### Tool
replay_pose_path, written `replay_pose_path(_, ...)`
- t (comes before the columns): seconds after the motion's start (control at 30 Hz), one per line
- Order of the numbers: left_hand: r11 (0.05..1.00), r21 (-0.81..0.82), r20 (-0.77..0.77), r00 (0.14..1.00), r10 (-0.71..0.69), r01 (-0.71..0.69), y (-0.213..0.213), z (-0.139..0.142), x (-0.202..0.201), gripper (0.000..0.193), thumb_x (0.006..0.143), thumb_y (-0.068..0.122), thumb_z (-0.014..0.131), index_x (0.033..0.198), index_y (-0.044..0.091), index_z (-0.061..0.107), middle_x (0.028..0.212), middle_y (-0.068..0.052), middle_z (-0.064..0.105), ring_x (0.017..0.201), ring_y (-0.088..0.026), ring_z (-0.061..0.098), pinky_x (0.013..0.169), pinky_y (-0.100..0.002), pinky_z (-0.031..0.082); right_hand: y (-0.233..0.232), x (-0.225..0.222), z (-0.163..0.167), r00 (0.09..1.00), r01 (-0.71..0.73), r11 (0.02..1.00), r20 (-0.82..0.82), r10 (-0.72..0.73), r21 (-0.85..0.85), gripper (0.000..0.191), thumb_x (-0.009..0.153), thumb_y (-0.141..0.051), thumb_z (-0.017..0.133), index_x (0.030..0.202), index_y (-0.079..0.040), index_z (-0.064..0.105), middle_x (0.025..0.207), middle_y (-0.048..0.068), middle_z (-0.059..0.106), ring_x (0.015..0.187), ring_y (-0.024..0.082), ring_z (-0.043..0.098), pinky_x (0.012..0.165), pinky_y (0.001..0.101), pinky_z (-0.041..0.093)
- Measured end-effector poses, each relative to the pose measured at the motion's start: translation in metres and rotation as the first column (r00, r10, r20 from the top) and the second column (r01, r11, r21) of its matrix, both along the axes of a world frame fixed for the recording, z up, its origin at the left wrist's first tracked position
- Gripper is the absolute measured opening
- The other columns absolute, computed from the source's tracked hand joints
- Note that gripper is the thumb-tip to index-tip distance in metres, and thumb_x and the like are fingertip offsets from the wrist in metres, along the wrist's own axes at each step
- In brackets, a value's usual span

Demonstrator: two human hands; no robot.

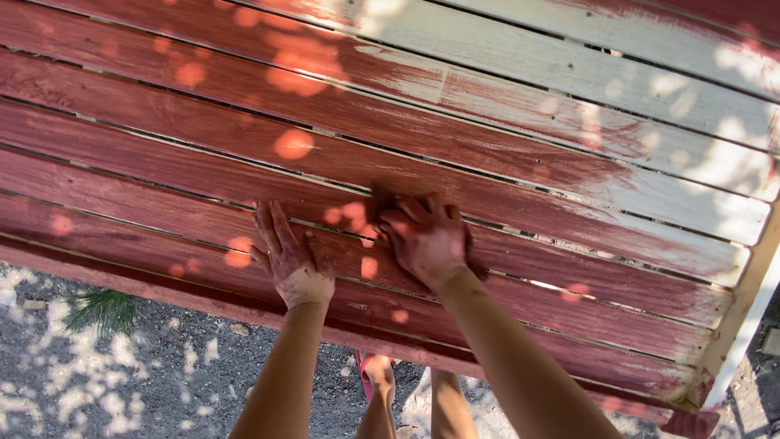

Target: The person wipes red wood stain onto the slatted surface of a wooden bench using a cloth, working across the planks to cover bare unpainted areas. Near the end they dip the cloth into a container of stain and continue wiping the bench surface.

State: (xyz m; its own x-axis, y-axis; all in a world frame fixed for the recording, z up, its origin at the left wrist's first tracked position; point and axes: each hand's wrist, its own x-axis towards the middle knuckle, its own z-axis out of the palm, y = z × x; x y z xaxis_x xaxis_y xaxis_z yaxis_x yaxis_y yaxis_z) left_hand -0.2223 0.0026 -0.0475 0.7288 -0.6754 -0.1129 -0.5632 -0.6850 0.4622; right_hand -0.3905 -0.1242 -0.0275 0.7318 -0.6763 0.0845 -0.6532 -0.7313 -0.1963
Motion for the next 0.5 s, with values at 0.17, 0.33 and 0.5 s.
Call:
replay_pose_path(0.17,0.999,0.02,0.085,0.996,0.033,-0.034,-0.025,-0.007,0.021,0.068,0.102,0.025,0.039,0.165,0.006,0.018,0.173,-0.015,0.012,0.16,-0.033,0.01,0.125,-0.064,0.0,-0.013,-0.151,0.005,0.986,0.066,0.994,0.161,-0.052,-0.082,0.007,0.083,-0.025,0.081,0.089,-0.021,0.078,0.098,-0.001,0.074,0.089,0.023,0.065,0.067,0.0369,0.054)
replay_pose_path(0.33,0.995,0.029,0.114,0.989,0.093,-0.097,-0.027,-0.017,0.032,0.065,0.101,0.025,0.037,0.163,0.009,0.025,0.173,-0.013,0.016,0.161,-0.032,0.012,0.125,-0.065,-0.001,-0.002,-0.259,0.017,0.96,0.276,0.958,0.062,-0.271,-0.073,0.014,0.091,-0.022,0.076,0.105,-0.018,0.072,0.106,0.003,0.07,0.096,0.023,0.063,0.085,0.0401,0.053)
replay_pose_path(0.5,0.999,0.028,0.11,0.993,0.03,-0.033,-0.026,-0.028,0.032,0.064,0.103,0.026,0.034,0.162,0.004,0.026,0.173,-0.016,0.017,0.161,-0.034,0.011,0.126,-0.064,0.002,0.009,-0.213,-0.003,0.925,0.358,0.928,-0.098,-0.367,-0.101,0.014,0.094,-0.029,0.076,0.105,-0.019,0.075,0.105,0.002,0.071,0.096,0.022,0.062,0.073,0.0371,0.042)
